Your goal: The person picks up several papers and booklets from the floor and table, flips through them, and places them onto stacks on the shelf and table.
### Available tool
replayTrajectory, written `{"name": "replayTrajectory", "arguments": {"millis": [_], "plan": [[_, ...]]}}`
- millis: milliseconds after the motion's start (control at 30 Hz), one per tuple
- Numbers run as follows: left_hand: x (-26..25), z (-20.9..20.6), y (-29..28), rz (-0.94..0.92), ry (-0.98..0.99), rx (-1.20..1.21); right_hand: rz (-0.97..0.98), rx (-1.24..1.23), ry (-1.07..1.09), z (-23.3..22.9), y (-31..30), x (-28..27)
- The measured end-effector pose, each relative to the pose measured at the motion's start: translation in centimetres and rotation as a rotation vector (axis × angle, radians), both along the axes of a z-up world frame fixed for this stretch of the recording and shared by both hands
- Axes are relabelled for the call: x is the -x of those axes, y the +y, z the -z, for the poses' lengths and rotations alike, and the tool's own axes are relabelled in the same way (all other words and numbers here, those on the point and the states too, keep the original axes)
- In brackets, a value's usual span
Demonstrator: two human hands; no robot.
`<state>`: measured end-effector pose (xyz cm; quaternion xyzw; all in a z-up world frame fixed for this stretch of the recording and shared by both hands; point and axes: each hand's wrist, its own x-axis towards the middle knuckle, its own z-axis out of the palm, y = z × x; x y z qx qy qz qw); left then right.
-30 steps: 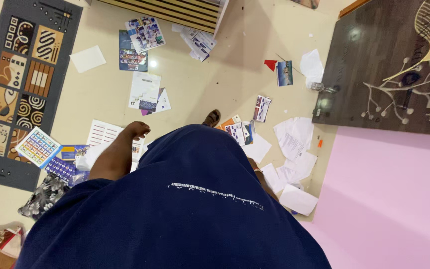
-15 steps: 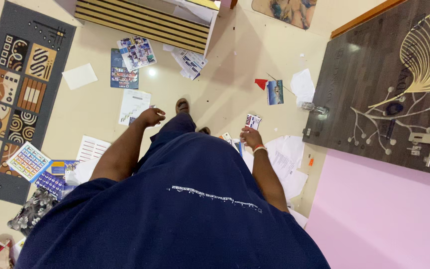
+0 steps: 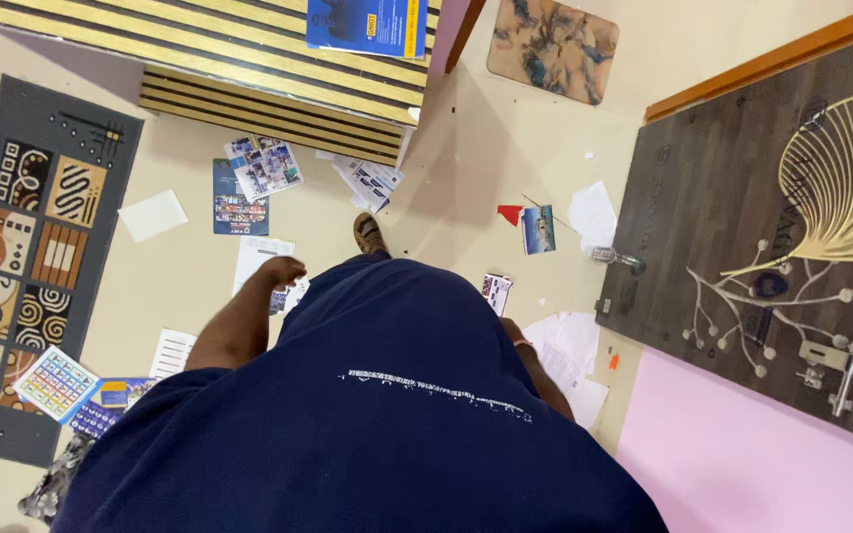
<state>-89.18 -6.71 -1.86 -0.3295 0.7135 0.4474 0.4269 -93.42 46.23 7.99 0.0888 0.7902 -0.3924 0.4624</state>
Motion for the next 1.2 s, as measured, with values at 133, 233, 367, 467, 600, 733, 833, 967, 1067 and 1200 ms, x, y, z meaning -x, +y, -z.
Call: {"name": "replayTrajectory", "arguments": {"millis": [133,233,367,467,600,733,833,967,1067,1200], "plan": [[6.8,0.7,-0.7,0.050,0.125,0.020,0.186,-0.041,-0.108,3.1,-1.8,9.0],[12.4,1.0,-1.9,0.089,0.258,0.014,0.194,-0.108,-0.120,5.5,-4.6,16.1],[16.9,0.8,-2.3,-0.052,0.336,-0.006,0.044,0.049,0.026,7.4,-9.4,24.5],[20.6,0.0,-1.5,-0.092,0.511,0.033,-0.124,0.157,0.149,7.9,-13.3,30.5],[26.9,-2.7,0.5,0.012,0.681,0.231,-0.379,0.171,0.407,7.6,-17.7,38.3],[32.8,-4.6,2.5,-0.002,0.829,0.310,-0.597,0.261,0.556,7.1,-20.8,44.6],[37.4,-5.3,3.8,0.108,0.785,0.550,-0.718,0.276,0.455,7.5,-22.3,48.9],[39.7,-5.5,6.5,0.168,0.620,0.622,-0.812,0.356,0.515,7.4,-23.0,52.5],[40.6,-5.4,8.6,0.223,0.569,0.669,-0.653,0.492,0.348,6.0,-23.3,53.1],[39.2,-5.0,12.7,0.283,0.539,0.624,-0.299,0.257,-0.067,5.0,-22.8,53.3]]}}
